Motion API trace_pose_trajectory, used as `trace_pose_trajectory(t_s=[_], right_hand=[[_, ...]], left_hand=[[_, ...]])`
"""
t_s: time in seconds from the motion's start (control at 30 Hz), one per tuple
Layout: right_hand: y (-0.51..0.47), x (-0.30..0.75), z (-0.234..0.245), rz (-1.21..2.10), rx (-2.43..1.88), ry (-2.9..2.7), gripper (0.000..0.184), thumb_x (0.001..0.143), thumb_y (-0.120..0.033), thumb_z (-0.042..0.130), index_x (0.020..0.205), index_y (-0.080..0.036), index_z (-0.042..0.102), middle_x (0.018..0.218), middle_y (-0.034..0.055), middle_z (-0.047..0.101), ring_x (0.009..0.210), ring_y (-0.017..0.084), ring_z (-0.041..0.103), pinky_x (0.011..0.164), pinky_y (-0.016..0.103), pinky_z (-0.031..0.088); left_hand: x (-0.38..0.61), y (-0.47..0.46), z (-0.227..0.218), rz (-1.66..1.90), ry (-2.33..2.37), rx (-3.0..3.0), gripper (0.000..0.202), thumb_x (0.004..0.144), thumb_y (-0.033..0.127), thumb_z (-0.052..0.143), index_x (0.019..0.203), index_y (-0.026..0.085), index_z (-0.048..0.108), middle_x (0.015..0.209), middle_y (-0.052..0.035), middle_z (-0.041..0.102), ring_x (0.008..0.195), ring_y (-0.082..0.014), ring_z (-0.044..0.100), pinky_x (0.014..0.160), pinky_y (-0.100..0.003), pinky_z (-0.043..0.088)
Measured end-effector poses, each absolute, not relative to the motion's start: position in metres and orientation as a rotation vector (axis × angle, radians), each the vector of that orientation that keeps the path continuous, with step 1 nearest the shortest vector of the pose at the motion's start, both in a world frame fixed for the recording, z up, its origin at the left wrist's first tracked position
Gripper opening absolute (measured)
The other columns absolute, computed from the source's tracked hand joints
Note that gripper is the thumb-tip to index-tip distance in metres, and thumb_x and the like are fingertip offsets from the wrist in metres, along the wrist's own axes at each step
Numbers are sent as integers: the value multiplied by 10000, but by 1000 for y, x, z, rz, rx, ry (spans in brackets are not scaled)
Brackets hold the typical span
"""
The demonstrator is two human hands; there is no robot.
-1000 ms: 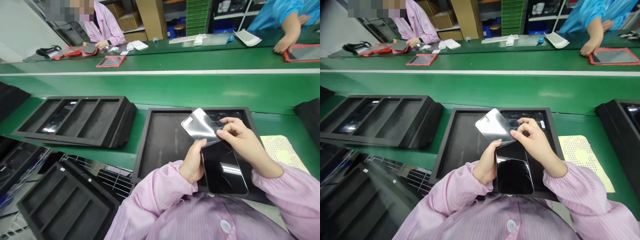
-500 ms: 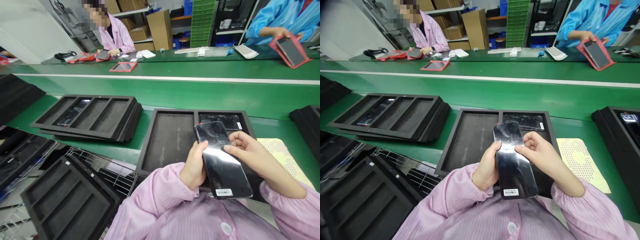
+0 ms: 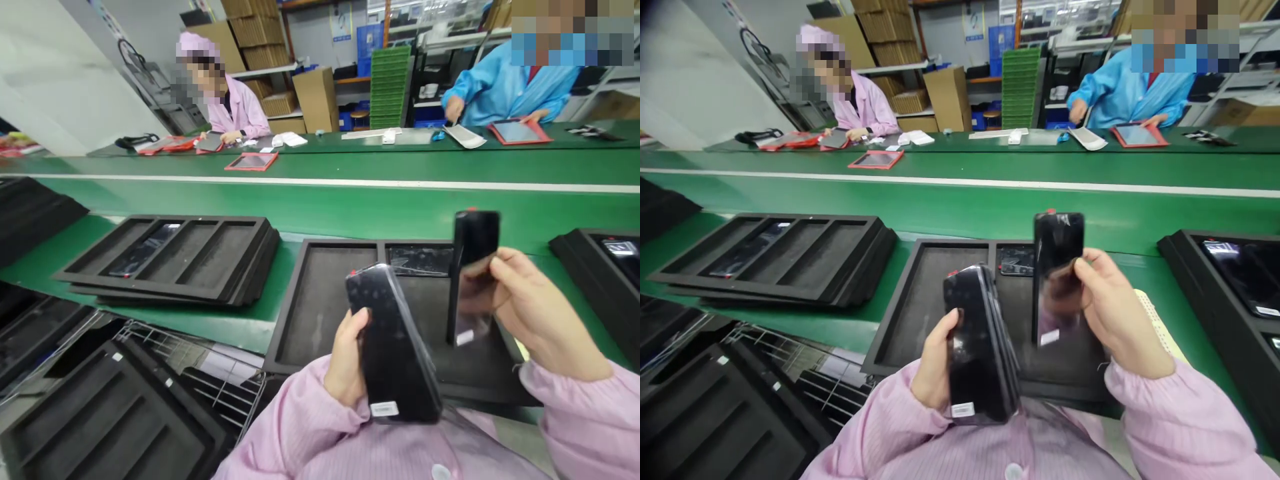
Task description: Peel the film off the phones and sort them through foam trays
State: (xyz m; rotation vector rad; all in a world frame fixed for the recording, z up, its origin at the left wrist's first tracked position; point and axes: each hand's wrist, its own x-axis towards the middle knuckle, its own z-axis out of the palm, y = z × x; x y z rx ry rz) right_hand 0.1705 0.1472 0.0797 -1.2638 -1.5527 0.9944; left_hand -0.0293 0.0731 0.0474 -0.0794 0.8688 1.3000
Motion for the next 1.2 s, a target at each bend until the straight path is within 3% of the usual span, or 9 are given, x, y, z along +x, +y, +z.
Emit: trace_pose_trajectory(t_s=[0.1,0.27,0.4,0.5,0.63,0.77,0.87,1.0,1.2], right_hand=[[163,185,73,905,-1252,-1650,223,895,-487,426,951,-272,445,800,6,649,676,227,646,553,360,548],[160,181,40,744,-1219,-2161,250,737,-419,618,886,-226,673,943,93,671,903,322,608,814,518,477],[150,177,17,603,-1132,-2464,528,576,-240,729,1097,-199,657,1229,173,542,1103,426,487,882,652,370],[155,184,6,512,-1082,-2548,454,665,-166,642,1114,-232,647,1239,133,545,1124,365,499,930,615,366],[169,191,20,415,-1073,-2500,265,822,-308,543,1027,-206,675,1171,127,594,1104,345,524,921,578,417],[160,176,72,505,-1061,-2219,378,978,-366,319,936,-213,661,999,80,667,916,228,636,782,360,555],[144,154,105,543,-893,-2193,271,940,-370,466,802,-224,648,935,45,669,852,201,640,736,305,556],[125,141,114,181,-700,-2239,188,912,-178,485,782,-215,615,924,52,658,871,212,606,724,346,533],[94,164,114,31,-282,-2659,207,882,-155,472,807,-246,642,965,-12,688,889,186,650,913,310,523]], left_hand=[[-46,68,52,1282,970,-223,127,753,250,632,666,157,642,574,-16,663,522,-160,624,579,-270,508],[-59,55,61,1266,1037,-112,57,706,230,698,717,184,666,667,-9,696,608,-179,654,650,-287,519],[-58,45,62,1117,928,50,154,615,170,677,767,148,680,648,-46,682,672,-232,659,689,-332,501],[-50,45,63,1072,878,160,335,566,133,673,900,153,673,697,-51,677,715,-238,645,692,-325,474],[-34,49,67,1039,823,323,487,521,127,699,998,182,621,793,-32,652,721,-197,596,673,-288,427],[-23,52,73,933,837,510,518,512,92,604,1022,179,589,881,-27,625,749,-165,536,673,-264,382],[-19,53,76,864,888,652,550,513,85,577,1055,179,567,890,-17,590,781,-164,495,688,-260,364],[-18,52,76,849,913,734,561,527,86,584,1078,190,553,905,-17,564,825,-182,485,706,-267,360],[-21,50,72,890,836,593,525,534,66,600,1042,200,576,861,-13,599,707,-150,511,652,-261,356]])
